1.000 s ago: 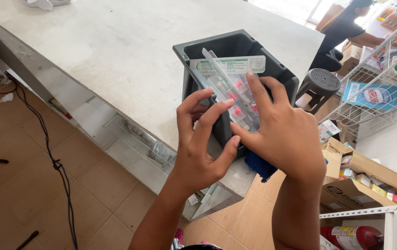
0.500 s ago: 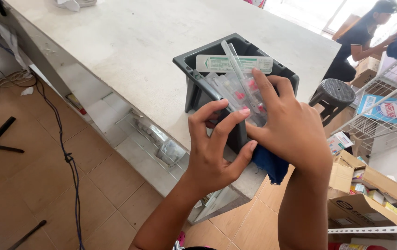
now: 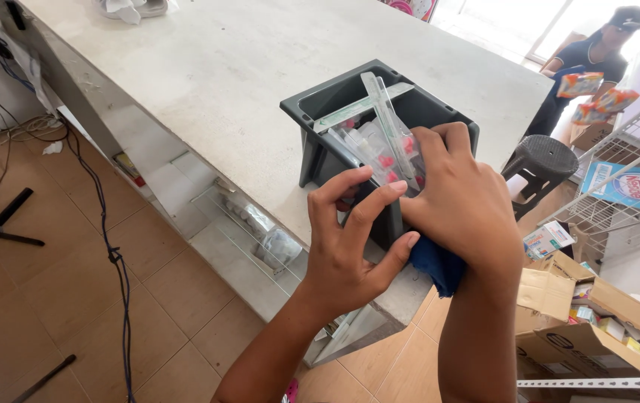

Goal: Wiping down packaged medical syringes and organizing them into a storage bin.

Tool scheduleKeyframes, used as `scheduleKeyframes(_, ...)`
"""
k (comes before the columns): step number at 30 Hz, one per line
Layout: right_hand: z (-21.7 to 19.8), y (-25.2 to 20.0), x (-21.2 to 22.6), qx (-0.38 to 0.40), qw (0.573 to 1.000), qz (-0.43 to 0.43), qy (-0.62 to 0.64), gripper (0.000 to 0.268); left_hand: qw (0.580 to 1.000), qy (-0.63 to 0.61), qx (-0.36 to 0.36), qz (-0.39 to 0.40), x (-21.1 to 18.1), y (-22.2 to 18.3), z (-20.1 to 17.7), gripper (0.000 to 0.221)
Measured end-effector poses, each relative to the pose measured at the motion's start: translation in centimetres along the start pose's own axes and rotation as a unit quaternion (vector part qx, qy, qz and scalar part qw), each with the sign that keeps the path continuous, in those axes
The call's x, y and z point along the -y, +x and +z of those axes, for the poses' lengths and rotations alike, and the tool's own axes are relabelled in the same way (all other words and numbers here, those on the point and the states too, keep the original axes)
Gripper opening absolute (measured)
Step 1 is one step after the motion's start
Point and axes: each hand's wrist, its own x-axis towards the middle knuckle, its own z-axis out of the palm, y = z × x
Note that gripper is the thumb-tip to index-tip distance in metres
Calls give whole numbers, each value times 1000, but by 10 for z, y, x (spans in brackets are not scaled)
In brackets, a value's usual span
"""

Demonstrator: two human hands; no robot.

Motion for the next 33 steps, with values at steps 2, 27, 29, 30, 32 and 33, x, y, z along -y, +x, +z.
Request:
scheduleKeyframes(2,-2,0,2,6,1000,1,-4,70,1000,0,-1,0,0,0,0,58)
scheduleKeyframes(27,-6,4,10,23,1000,0,6,87,1000,10,2,8,4,-3,0,58)
scheduleKeyframes(29,-8,3,11,22,1000,8,7,86,1000,6,1,7,4,-3,0,58)
scheduleKeyframes(30,-9,3,12,20,1000,15,8,86,1000,4,-1,7,4,-3,0,58)
scheduleKeyframes(32,-9,2,8,9,1000,10,16,86,1000,5,0,5,3,-2,-1,58)
scheduleKeyframes(33,-8,1,6,0,1000,5,25,86,1000,7,-1,2,3,-2,-1,58)
